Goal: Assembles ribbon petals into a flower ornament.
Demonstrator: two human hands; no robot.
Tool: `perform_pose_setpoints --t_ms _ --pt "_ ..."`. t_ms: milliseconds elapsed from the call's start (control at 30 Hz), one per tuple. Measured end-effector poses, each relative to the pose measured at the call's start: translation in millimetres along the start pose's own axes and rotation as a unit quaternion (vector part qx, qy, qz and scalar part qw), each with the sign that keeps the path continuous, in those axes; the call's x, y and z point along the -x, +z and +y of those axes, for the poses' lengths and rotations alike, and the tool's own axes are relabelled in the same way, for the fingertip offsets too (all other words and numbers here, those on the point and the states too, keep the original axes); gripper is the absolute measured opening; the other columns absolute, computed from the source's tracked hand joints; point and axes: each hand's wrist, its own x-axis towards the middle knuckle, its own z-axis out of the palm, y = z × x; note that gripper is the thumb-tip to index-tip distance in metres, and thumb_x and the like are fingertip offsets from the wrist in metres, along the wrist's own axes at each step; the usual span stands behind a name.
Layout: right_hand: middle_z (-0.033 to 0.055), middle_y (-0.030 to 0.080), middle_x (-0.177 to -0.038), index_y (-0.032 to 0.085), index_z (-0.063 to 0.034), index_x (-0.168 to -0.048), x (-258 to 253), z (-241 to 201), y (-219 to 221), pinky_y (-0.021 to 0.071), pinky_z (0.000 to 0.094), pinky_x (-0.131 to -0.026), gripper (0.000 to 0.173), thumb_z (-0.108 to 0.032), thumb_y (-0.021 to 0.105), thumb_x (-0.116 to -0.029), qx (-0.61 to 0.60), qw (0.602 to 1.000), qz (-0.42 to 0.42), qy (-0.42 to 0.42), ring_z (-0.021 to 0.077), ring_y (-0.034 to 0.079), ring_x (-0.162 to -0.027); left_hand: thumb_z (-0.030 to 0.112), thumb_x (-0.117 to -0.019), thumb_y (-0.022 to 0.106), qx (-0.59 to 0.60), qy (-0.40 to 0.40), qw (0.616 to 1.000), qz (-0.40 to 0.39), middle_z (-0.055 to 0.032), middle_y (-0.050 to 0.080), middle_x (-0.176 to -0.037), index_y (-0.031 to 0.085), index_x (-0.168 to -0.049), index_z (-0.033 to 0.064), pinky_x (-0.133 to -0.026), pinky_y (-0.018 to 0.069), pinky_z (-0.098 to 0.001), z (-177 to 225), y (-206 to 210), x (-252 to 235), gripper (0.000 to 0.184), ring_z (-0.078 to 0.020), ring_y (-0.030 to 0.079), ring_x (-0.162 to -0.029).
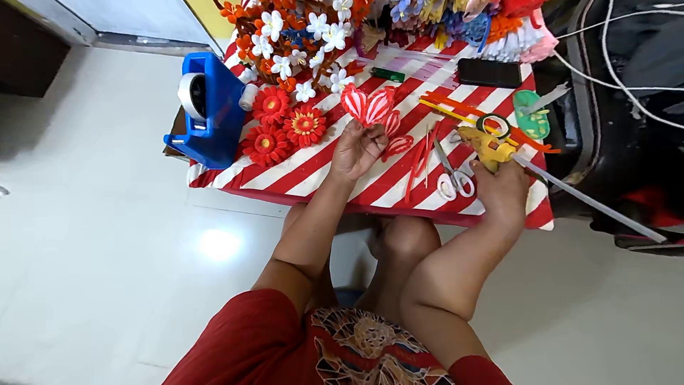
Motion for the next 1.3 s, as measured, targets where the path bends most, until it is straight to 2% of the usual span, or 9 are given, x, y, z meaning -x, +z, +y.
perform_pose_setpoints --t_ms 67,200,300,367,433,533,767,1133,1300 --pt "0.0364 0.059 -0.128 0.062 0.0083 -0.126 14.0 -7.7 -11.8 0.0349 0.075 -0.104 0.052 -0.035 0.068 -0.0989 0.04 0.999 -0.003 0.015 0.0558 0.05 -0.128 0.024 -0.0859 0.08 0.001 -0.004 1.0 -0.001 0.001 0.069 -0.084 0.071 -0.095 0.0152 -0.075 0.0541 -0.0253 0.2 -0.4 0.0 0.016 -0.0097 0.066 -0.077" --pt "0.0334 0.064 -0.108 0.065 0.0094 -0.111 42.1 -20.4 -30.1 0.0425 0.0722 -0.087 0.054 -0.044 0.06 -0.1022 0.038 0.999 -0.018 0.025 0.0508 0.06 -0.104 0.025 -0.0852 0.081 -0.005 0.001 1.0 -0.012 0.001 0.07 -0.085 0.072 -0.095 0.0156 -0.075 0.0543 -0.0254 -0.4 -0.6 0.4 0.016 -0.0097 0.066 -0.078" --pt "0.0283 0.066 -0.101 0.065 0.0081 -0.11 44.4 -19.4 -31.3 0.0461 0.0674 -0.083 0.047 -0.039 0.062 -0.1022 -0.011 0.999 -0.018 -0.026 0.0432 0.063 -0.094 0.024 -0.0853 0.081 -0.011 0.001 1.0 -0.027 -0.0004 0.071 -0.086 0.073 -0.095 0.0151 -0.075 0.0544 -0.0261 -2.0 0.0 1.0 0.016 -0.0105 0.067 -0.079" --pt "0.0158 0.067 -0.097 0.065 0.0042 -0.111 37.8 -18.7 -19.7 0.0533 0.0478 -0.078 0.032 -0.026 0.063 -0.1009 -0.123 0.983 -0.034 -0.133 0.0236 0.064 -0.085 0.023 -0.0869 0.08 -0.032 0.0 0.999 -0.039 -0.0036 0.074 -0.094 0.075 -0.101 0.0149 -0.077 0.0565 -0.0276 -3.6 0.7 3.4 0.017 -0.0121 0.069 -0.083" --pt "-0.0017 0.065 -0.098 0.063 -0.0043 -0.114 28.7 -23.5 3.4 0.0569 0.0259 -0.08 0.02 -0.017 0.06 -0.0996 -0.302 0.918 -0.093 -0.241 0.004 0.064 -0.087 0.025 -0.0874 0.08 -0.067 -0.012 0.996 -0.058 -0.004 0.075 -0.1 0.076 -0.104 0.0166 -0.079 0.0577 -0.0281 -6.1 2.4 6.2 0.019 -0.0118 0.07 -0.087" --pt "-0.0065 0.071 -0.102 0.062 -0.0146 -0.124 24.1 -44.3 34.2 0.0575 0.0254 -0.081 0.025 -0.023 0.061 -0.1003 -0.485 0.808 -0.194 -0.272 0.0056 0.067 -0.089 0.02 -0.0881 0.079 -0.083 -0.039 0.991 -0.098 -0.0061 0.075 -0.109 0.076 -0.109 0.0145 -0.088 0.0591 -0.0325 -8.5 4.9 9.5 0.022 -0.0143 0.072 -0.098" --pt "-0.005 0.069 -0.097 0.06 -0.0152 -0.125 30.3 -67.2 52.6 0.0595 0.0282 -0.083 0.025 -0.021 0.055 -0.1012 -0.622 0.728 -0.225 -0.18 0.0066 0.068 -0.087 0.012 -0.0871 0.078 -0.135 -0.072 0.98 -0.127 -0.0013 0.076 -0.098 0.078 -0.098 0.0153 -0.086 0.0589 -0.0309 -9.4 3.5 10.9 0.011 -0.0093 0.072 -0.092" --pt "-0.004 0.069 -0.089 0.065 -0.0147 -0.11 22.4 -56.6 49.1 0.0616 0.0272 -0.073 0.02 -0.005 0.054 -0.0972 -0.655 0.726 -0.167 -0.127 0.0069 0.069 -0.078 -0.002 -0.0879 0.07 -0.321 -0.076 0.939 -0.092 0.0076 0.074 -0.09 0.075 -0.095 0.0131 -0.079 0.0561 -0.0224 -13.6 8.8 10.3 0.017 -0.0006 0.067 -0.083" --pt "-0.0038 0.069 -0.09 0.065 -0.0138 -0.108 16.5 -48.9 45.6 0.0605 0.025 -0.071 0.02 -0.002 0.054 -0.0956 -0.628 0.759 -0.128 -0.116 0.0059 0.068 -0.078 -0.01 -0.0847 0.065 -0.358 -0.074 0.927 -0.082 0.0047 0.072 -0.093 0.067 -0.108 0.006 -0.08 0.0567 -0.024 -10.0 10.7 6.3 0.028 -0.0033 0.066 -0.084"
